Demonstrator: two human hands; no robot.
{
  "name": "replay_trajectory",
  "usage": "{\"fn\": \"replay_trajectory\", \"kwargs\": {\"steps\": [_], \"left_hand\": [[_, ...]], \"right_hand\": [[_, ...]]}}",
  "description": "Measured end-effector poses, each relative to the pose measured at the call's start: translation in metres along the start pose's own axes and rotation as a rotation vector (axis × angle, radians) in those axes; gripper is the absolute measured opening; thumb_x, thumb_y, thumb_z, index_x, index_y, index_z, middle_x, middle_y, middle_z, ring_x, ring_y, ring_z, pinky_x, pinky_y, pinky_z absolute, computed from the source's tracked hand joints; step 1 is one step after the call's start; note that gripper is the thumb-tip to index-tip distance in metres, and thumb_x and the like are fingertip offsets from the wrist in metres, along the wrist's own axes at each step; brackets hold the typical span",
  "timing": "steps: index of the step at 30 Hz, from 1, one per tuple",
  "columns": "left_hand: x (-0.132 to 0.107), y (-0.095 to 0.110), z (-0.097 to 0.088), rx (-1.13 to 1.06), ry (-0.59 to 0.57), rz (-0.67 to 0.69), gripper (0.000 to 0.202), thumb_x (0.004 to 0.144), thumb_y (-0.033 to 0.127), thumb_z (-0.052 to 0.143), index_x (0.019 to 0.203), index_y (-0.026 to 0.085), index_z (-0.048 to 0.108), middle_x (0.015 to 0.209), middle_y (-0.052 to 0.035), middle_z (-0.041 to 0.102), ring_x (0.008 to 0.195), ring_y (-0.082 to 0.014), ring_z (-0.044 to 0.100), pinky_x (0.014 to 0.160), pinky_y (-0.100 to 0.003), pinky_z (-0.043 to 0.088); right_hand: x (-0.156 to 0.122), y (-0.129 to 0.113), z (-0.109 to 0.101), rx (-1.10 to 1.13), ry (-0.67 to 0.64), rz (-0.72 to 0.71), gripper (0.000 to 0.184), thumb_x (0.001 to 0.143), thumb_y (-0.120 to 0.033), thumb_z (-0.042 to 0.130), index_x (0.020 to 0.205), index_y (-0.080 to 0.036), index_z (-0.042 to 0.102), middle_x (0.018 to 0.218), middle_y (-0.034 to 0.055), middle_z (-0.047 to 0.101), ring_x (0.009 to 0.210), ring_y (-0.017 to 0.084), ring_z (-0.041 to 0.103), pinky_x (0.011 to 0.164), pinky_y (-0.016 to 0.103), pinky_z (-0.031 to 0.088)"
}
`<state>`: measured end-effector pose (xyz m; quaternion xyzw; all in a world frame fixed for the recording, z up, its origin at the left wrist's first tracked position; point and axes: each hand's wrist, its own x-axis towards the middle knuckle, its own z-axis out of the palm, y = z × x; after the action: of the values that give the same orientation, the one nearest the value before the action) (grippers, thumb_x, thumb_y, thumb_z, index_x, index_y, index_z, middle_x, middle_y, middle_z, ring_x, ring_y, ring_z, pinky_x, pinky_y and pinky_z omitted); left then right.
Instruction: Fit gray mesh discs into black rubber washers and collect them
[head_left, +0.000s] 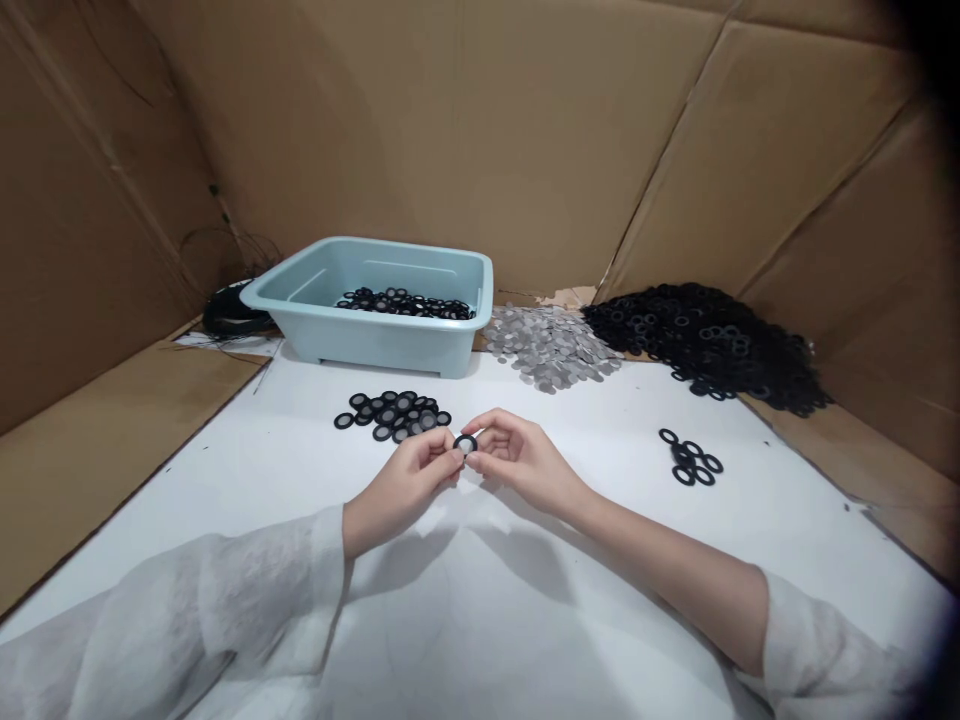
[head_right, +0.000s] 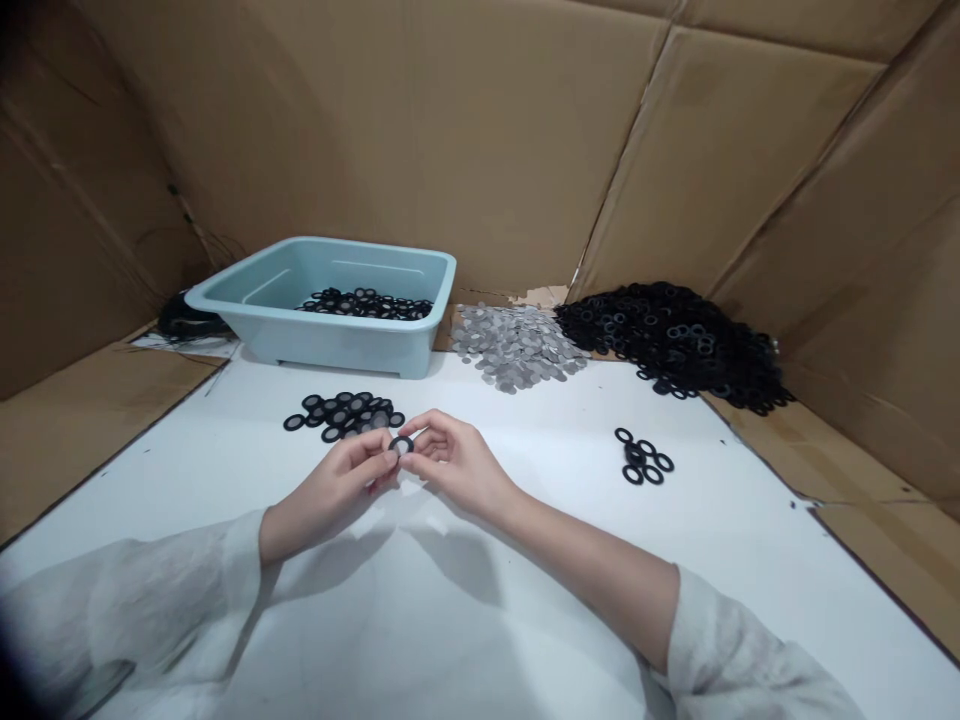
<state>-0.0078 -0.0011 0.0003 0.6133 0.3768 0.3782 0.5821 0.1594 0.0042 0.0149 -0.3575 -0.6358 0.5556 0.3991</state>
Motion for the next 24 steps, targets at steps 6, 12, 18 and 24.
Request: {"fn": "replay_trajectory", "kwargs": {"steps": [6, 12, 18, 24], "left_hand": [[0.001, 0.002, 0.001, 0.093, 0.039, 0.007, 0.014, 0.08, 0.027, 0.051, 0.075, 0.015, 0.048, 0.068, 0.0022, 0.044, 0.062, -0.009, 0.04, 0.054, -0.021, 0.031], [-0.001, 0.008, 0.005, 0.139, 0.09, -0.004, 0.015, 0.078, 0.027, 0.052, 0.073, 0.013, 0.052, 0.068, 0.0008, 0.049, 0.064, -0.0108, 0.044, 0.057, -0.022, 0.033], [-0.001, 0.012, 0.006, 0.121, 0.173, -0.04, 0.016, 0.076, 0.027, 0.052, 0.069, 0.013, 0.052, 0.067, 0.0003, 0.053, 0.064, -0.0118, 0.047, 0.06, -0.024, 0.035], [-0.002, 0.01, 0.007, 0.17, 0.187, 0.011, 0.015, 0.077, 0.027, 0.05, 0.072, 0.014, 0.053, 0.068, 0.0008, 0.053, 0.066, -0.0121, 0.048, 0.061, -0.023, 0.037]], "right_hand": [[-0.001, -0.002, 0.005, -0.169, 0.012, -0.032, 0.022, 0.076, -0.018, 0.053, 0.094, -0.016, 0.065, 0.081, 0.0046, 0.061, 0.072, 0.014, 0.055, 0.066, 0.028, 0.045], [-0.004, 0.003, 0.009, -0.311, 0.038, -0.145, 0.027, 0.079, -0.014, 0.046, 0.096, -0.02, 0.065, 0.085, 0.0046, 0.057, 0.075, 0.013, 0.053, 0.071, 0.029, 0.043], [-0.005, 0.008, 0.012, -0.168, 0.037, -0.153, 0.021, 0.081, -0.022, 0.049, 0.102, -0.019, 0.052, 0.079, 0.0019, 0.052, 0.073, 0.012, 0.05, 0.065, 0.025, 0.043], [-0.003, 0.004, 0.01, -0.194, 0.033, -0.132, 0.021, 0.082, -0.02, 0.048, 0.097, -0.019, 0.062, 0.085, 0.0045, 0.059, 0.074, 0.014, 0.052, 0.069, 0.027, 0.042]]}}
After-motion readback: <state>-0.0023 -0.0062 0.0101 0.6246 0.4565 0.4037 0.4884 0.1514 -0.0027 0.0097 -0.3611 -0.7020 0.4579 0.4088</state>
